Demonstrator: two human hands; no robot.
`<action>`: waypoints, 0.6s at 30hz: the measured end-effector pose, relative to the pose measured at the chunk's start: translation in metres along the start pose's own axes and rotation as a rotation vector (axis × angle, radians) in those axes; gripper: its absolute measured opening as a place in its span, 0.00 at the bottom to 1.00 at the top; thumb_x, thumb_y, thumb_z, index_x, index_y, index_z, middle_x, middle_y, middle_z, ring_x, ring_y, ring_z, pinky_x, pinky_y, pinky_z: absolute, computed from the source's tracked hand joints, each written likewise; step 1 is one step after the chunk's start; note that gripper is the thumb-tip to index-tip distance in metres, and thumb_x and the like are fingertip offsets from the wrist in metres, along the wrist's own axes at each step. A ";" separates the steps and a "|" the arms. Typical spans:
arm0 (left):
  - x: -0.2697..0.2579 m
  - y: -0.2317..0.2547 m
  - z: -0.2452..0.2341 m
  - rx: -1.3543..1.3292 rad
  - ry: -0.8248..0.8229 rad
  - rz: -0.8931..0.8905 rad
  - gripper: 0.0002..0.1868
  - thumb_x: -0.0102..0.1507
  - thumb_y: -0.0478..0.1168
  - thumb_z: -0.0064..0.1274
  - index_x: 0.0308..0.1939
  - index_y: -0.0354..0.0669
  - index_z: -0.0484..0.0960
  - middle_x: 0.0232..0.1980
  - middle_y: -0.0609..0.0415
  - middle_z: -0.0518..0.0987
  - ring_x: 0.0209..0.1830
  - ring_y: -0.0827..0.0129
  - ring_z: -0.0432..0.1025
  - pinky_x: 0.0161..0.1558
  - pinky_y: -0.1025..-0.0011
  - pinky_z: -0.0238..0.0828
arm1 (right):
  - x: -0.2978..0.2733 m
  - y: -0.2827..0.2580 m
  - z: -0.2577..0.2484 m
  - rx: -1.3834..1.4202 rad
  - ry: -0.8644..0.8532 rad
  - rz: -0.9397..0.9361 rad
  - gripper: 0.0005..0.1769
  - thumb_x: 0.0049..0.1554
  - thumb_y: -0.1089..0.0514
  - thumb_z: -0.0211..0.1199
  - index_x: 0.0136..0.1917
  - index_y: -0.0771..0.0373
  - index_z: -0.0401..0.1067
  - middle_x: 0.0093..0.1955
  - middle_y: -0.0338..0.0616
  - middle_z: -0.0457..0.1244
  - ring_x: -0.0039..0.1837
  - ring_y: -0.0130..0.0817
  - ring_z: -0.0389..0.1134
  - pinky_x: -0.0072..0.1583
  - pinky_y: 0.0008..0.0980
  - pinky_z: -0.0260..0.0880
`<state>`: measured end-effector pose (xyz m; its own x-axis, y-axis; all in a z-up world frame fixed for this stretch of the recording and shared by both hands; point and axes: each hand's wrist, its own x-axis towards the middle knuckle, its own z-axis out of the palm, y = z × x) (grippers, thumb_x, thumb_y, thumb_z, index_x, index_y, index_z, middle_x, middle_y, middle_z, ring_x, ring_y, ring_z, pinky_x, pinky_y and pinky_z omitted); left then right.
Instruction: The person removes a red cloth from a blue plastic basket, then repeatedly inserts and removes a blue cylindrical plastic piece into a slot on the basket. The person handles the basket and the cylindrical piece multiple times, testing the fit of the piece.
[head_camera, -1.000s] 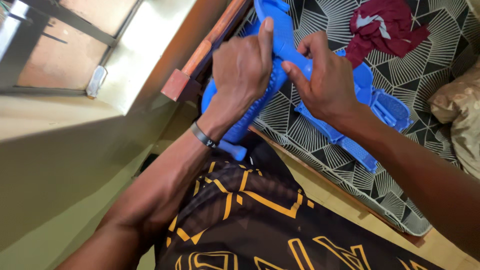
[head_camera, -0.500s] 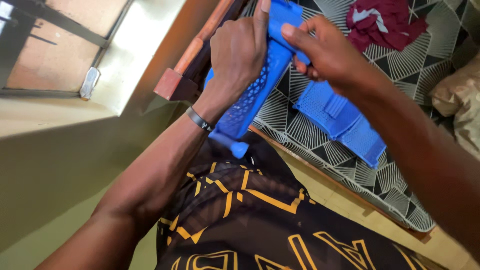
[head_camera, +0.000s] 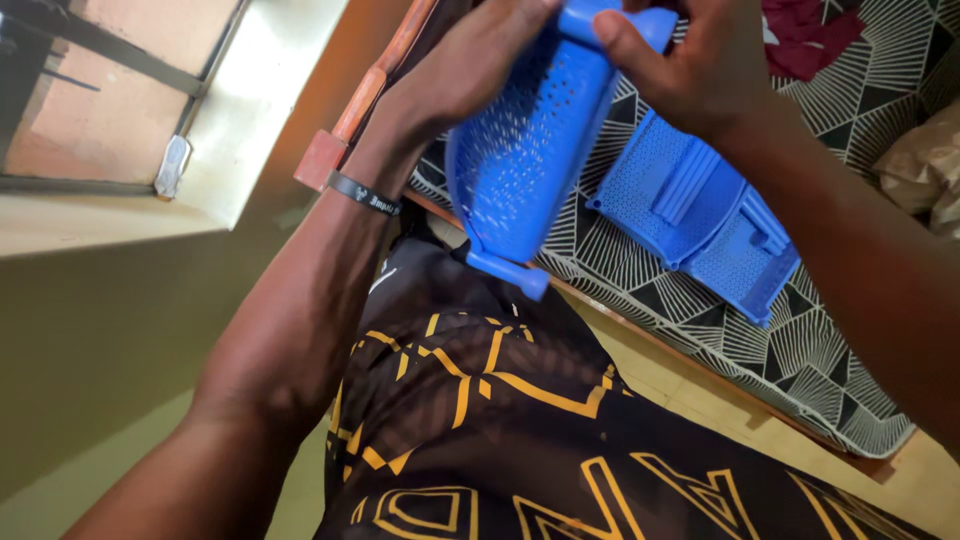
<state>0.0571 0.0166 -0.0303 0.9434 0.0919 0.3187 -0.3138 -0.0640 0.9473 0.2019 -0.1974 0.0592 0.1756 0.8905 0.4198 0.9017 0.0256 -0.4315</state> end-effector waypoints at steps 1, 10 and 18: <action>0.001 0.009 0.003 -0.067 -0.082 0.052 0.29 0.81 0.53 0.29 0.62 0.29 0.75 0.60 0.47 0.80 0.60 0.69 0.72 0.65 0.65 0.67 | -0.003 0.001 0.000 0.006 0.041 -0.013 0.08 0.71 0.60 0.60 0.54 0.69 0.70 0.46 0.49 0.65 0.47 0.41 0.68 0.51 0.39 0.67; -0.001 0.057 0.052 0.069 0.168 -0.035 0.35 0.77 0.62 0.30 0.51 0.30 0.76 0.36 0.54 0.77 0.37 0.73 0.68 0.45 0.68 0.70 | 0.006 -0.022 0.008 -0.026 0.347 0.276 0.07 0.67 0.65 0.49 0.50 0.67 0.68 0.50 0.50 0.60 0.46 0.35 0.61 0.44 0.36 0.64; -0.013 0.050 0.057 0.018 0.325 -0.224 0.37 0.76 0.62 0.27 0.30 0.32 0.66 0.28 0.55 0.64 0.30 0.73 0.57 0.35 0.65 0.58 | 0.029 -0.055 -0.035 0.155 0.006 0.331 0.19 0.69 0.48 0.52 0.59 0.67 0.69 0.59 0.48 0.60 0.59 0.33 0.64 0.62 0.34 0.67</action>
<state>0.0352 -0.0443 0.0110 0.9044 0.4148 0.0998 -0.0990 -0.0235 0.9948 0.1709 -0.1891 0.1234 0.4509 0.8593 0.2414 0.7253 -0.1951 -0.6602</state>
